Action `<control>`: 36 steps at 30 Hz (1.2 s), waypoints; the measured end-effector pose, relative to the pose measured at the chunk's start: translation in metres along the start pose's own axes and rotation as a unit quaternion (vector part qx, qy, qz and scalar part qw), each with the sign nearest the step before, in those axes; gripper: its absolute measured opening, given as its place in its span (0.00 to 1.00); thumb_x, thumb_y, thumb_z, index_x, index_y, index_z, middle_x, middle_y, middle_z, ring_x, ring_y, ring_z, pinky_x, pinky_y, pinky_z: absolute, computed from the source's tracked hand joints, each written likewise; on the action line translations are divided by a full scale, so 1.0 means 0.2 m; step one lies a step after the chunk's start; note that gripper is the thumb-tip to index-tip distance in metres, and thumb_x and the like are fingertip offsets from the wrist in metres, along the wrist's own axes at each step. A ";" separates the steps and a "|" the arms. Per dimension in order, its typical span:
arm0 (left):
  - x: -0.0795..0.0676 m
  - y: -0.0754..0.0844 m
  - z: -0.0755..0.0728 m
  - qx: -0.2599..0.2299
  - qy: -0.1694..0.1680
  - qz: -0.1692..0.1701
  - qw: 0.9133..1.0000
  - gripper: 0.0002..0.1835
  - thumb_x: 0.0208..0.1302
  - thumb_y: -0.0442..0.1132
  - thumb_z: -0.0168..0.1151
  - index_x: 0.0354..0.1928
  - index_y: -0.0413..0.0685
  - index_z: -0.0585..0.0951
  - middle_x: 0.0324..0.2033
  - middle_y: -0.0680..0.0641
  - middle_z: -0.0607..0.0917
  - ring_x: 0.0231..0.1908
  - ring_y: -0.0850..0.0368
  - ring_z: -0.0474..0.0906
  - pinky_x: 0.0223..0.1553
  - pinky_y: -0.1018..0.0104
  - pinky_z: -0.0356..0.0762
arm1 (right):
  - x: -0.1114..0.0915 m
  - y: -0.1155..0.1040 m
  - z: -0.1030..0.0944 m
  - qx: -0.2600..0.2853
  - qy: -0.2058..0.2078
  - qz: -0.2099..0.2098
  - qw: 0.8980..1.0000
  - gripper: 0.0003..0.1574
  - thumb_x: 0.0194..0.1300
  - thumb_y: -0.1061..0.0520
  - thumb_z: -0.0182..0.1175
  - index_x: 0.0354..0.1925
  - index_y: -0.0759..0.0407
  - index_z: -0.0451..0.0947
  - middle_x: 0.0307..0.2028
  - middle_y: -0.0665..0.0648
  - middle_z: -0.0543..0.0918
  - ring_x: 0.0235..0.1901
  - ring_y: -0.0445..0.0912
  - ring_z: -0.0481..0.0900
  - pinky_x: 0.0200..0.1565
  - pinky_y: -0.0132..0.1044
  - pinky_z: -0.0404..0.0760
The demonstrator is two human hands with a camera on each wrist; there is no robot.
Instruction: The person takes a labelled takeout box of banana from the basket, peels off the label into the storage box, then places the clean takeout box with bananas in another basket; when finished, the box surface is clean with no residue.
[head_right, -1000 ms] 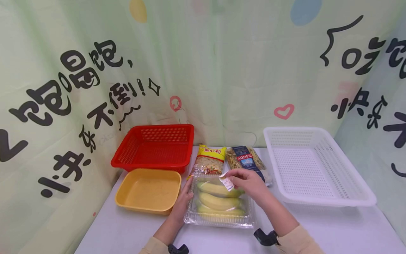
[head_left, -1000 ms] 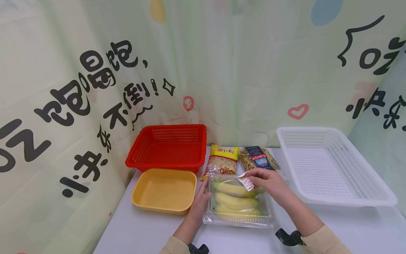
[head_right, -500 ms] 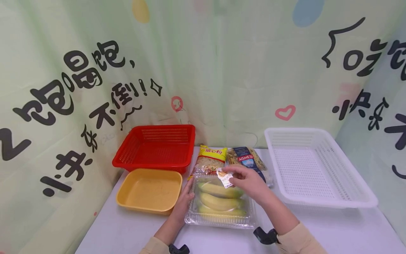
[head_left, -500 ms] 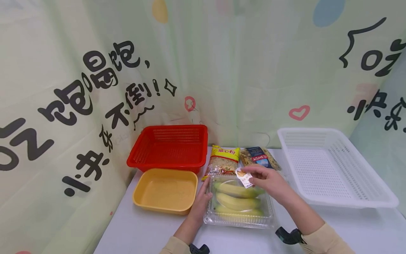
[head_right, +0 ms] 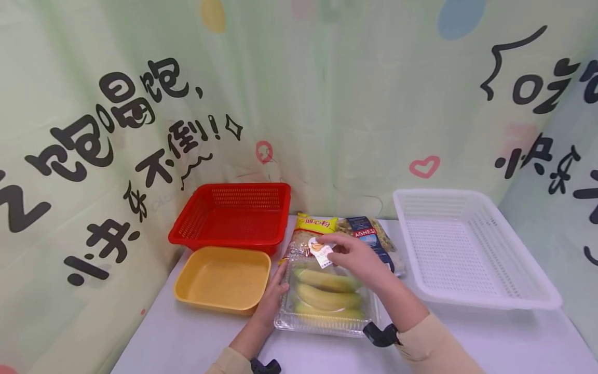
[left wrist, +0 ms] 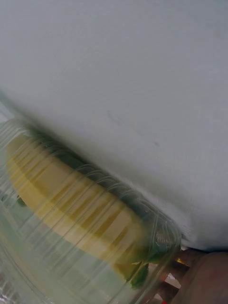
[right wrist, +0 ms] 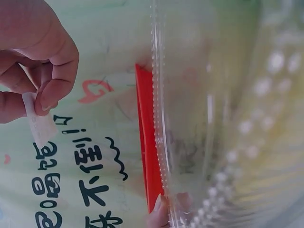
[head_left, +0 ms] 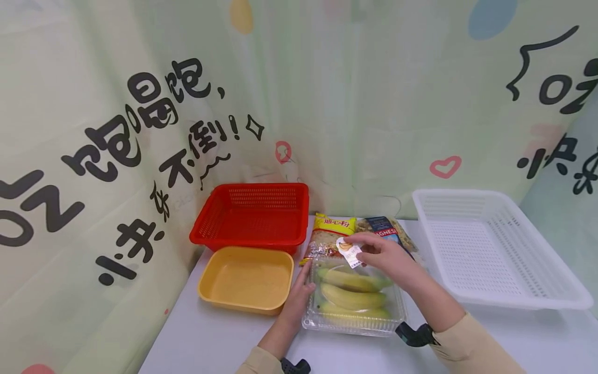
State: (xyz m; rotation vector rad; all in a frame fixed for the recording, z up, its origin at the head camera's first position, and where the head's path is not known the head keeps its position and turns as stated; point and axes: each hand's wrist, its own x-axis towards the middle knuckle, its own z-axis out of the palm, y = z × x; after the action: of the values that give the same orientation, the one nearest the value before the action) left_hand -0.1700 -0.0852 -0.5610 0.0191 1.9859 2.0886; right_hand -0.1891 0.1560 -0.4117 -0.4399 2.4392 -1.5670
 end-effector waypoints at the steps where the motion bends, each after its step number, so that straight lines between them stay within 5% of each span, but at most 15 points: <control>1: 0.00 0.00 0.00 -0.001 0.001 0.000 1.000 0.34 0.67 0.43 0.44 0.75 0.78 0.57 0.79 0.53 0.49 0.78 0.43 0.36 0.73 0.32 0.38 | 0.01 -0.01 0.01 0.002 -0.003 0.001 1.000 0.24 0.67 0.56 0.62 0.61 0.51 0.78 0.59 0.59 0.77 0.44 0.49 0.76 0.44 0.37 0.84; 13: -0.03 0.03 0.00 -0.022 -0.012 0.017 1.000 0.32 0.73 0.51 0.43 0.77 0.72 0.53 0.79 0.53 0.48 0.78 0.44 0.36 0.74 0.34 0.39 | 0.13 -0.01 0.07 0.033 -0.011 0.034 0.999 0.23 0.67 0.57 0.61 0.60 0.46 0.79 0.57 0.57 0.78 0.44 0.51 0.76 0.43 0.36 0.83; 22: -0.19 0.14 -0.04 0.120 0.034 -0.012 0.992 0.32 0.74 0.54 0.45 0.78 0.67 0.53 0.78 0.49 0.54 0.77 0.41 0.47 0.73 0.35 0.49 | 0.15 0.00 0.08 0.043 -0.015 0.039 0.998 0.23 0.68 0.58 0.60 0.60 0.46 0.79 0.58 0.57 0.78 0.45 0.55 0.78 0.45 0.40 0.84; 30: -0.39 0.34 -0.27 0.160 -0.013 0.019 0.987 0.34 0.74 0.52 0.51 0.77 0.55 0.56 0.74 0.45 0.64 0.72 0.46 0.64 0.68 0.48 0.66 | 0.16 0.01 0.06 0.038 -0.018 0.034 0.999 0.23 0.67 0.59 0.60 0.60 0.48 0.79 0.57 0.58 0.78 0.44 0.57 0.79 0.45 0.41 0.83; 32: -0.40 0.38 -0.36 0.156 0.008 0.032 0.987 0.29 0.74 0.49 0.52 0.74 0.53 0.63 0.70 0.47 0.71 0.69 0.48 0.69 0.68 0.51 0.68 | 0.16 0.01 0.06 0.046 -0.019 0.031 0.998 0.23 0.67 0.60 0.60 0.60 0.49 0.79 0.57 0.58 0.78 0.44 0.58 0.78 0.43 0.38 0.83; 36: -0.39 0.44 -0.61 0.189 0.123 0.040 0.973 0.20 0.75 0.48 0.51 0.64 0.56 0.76 0.62 0.51 0.80 0.64 0.52 0.74 0.68 0.52 0.70 | 0.17 0.02 0.07 0.061 -0.027 0.032 0.997 0.24 0.67 0.60 0.59 0.60 0.48 0.79 0.59 0.58 0.77 0.45 0.60 0.77 0.42 0.37 0.83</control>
State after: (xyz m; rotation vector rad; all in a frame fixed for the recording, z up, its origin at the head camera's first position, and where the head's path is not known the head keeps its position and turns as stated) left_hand -0.1324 -0.2239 -0.4685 -0.0936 2.5465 1.7967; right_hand -0.2161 0.1338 -0.4209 -0.3736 2.2792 -1.6446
